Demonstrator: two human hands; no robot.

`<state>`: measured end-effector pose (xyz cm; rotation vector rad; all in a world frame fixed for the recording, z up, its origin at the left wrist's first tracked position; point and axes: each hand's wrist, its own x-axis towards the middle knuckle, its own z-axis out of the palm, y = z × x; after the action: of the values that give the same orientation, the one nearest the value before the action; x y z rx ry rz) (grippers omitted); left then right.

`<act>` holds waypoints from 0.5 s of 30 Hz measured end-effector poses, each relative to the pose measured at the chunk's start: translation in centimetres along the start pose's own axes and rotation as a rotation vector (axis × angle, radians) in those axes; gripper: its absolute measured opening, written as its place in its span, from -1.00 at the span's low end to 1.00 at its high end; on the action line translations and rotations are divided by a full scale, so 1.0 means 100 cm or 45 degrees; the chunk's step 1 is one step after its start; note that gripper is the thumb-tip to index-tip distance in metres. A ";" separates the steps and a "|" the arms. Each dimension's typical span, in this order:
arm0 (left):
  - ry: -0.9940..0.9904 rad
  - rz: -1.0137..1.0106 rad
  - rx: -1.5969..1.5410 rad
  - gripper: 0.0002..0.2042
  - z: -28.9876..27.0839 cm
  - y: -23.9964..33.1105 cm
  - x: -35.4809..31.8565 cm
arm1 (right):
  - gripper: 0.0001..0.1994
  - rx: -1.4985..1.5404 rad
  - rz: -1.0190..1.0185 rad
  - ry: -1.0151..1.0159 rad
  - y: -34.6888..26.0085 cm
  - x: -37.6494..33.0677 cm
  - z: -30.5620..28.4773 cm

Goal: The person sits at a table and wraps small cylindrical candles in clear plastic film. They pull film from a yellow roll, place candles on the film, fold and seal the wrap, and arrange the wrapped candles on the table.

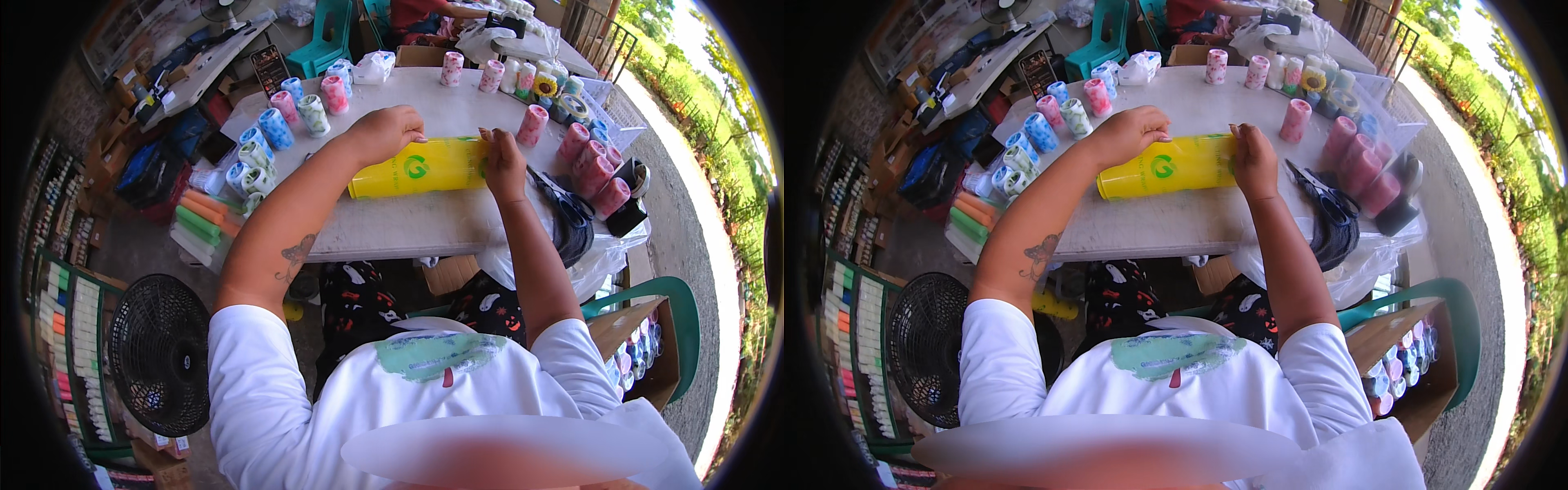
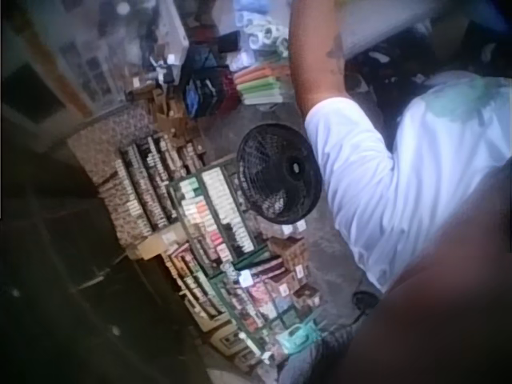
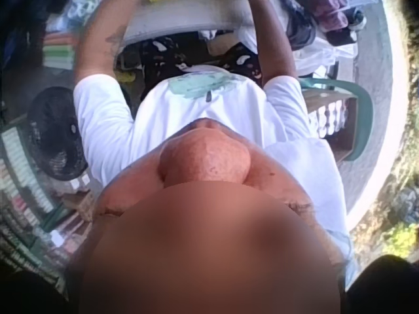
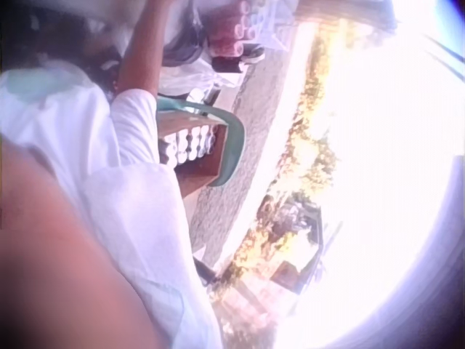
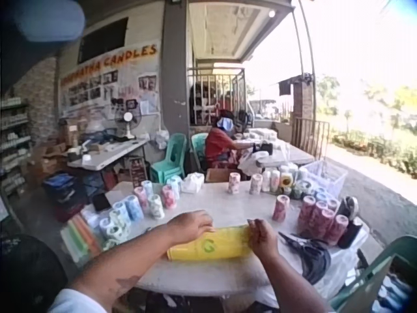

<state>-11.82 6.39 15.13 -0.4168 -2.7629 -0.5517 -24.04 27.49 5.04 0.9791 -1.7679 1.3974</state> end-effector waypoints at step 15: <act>-0.251 -0.211 -0.055 -0.88 -0.023 -0.021 0.016 | -0.93 -0.270 0.090 -0.108 -0.001 0.007 -0.003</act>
<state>-13.42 3.96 17.07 -0.2661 -2.9989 -0.6421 -24.27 27.62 5.79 0.8802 -1.9848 1.1958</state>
